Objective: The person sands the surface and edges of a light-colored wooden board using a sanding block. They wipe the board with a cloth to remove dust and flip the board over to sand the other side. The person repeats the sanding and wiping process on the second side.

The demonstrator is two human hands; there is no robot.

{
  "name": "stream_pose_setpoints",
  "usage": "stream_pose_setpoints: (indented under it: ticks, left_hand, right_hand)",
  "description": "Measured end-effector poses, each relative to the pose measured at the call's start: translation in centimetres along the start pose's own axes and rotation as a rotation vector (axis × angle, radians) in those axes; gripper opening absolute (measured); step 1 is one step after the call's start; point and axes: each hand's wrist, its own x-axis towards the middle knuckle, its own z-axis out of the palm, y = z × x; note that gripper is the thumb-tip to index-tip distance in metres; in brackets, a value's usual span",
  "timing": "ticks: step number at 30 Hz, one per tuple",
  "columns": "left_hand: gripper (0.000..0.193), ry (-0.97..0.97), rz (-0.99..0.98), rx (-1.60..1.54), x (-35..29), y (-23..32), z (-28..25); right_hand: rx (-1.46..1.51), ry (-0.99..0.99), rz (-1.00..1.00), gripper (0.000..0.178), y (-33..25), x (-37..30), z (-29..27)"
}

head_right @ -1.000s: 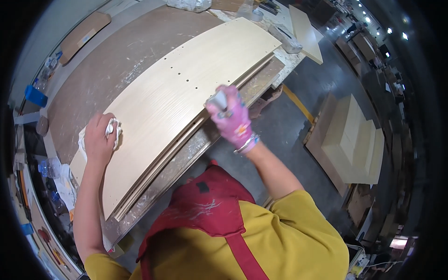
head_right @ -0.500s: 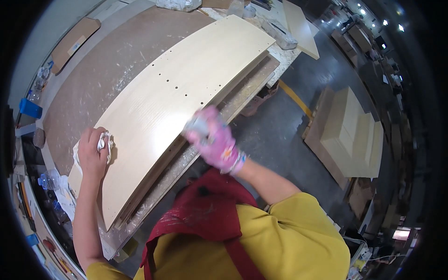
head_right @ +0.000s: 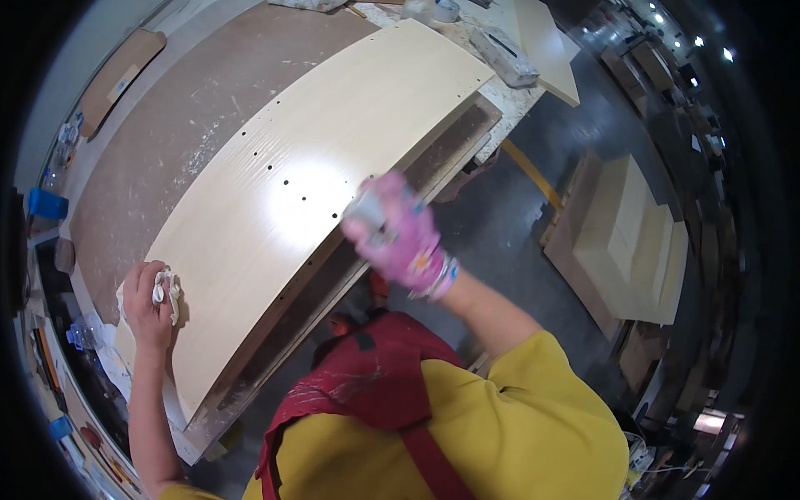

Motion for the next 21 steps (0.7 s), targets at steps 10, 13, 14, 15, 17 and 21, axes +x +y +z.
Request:
stream_pose_setpoints:
  ticks: [10, 13, 14, 15, 17, 21]
  left_hand:
    - [0.021, 0.007, 0.022, -0.02, -0.1, -0.1, -0.2]
    - [0.019, 0.059, 0.08, -0.021, 0.1, -0.2, -0.1]
    - [0.018, 0.058, 0.082, -0.032, 0.1, -0.2, -0.1]
    - [0.017, 0.056, 0.084, -0.043, 0.0, -0.3, -0.1]
    - [0.016, 0.077, 0.112, -0.071, 0.1, -0.2, 0.1]
    - [0.016, 0.067, 0.138, -0.082, -0.1, -0.5, 0.1]
  right_hand:
    - [-0.065, 0.081, -0.046, 0.039, 0.3, -0.2, 0.6]
    - [0.058, 0.07, -0.111, 0.037, -0.9, -2.0, 1.8]
    - [0.072, 0.043, -0.093, 0.038, -1.2, -2.7, 2.1]
    - [0.111, 0.058, -0.047, 0.041, -1.6, -2.9, 1.8]
    - [0.137, 0.168, 0.076, 0.051, -1.3, -2.8, 1.4]
    - [-0.034, 0.259, 0.135, 0.055, -1.1, -0.6, 1.0]
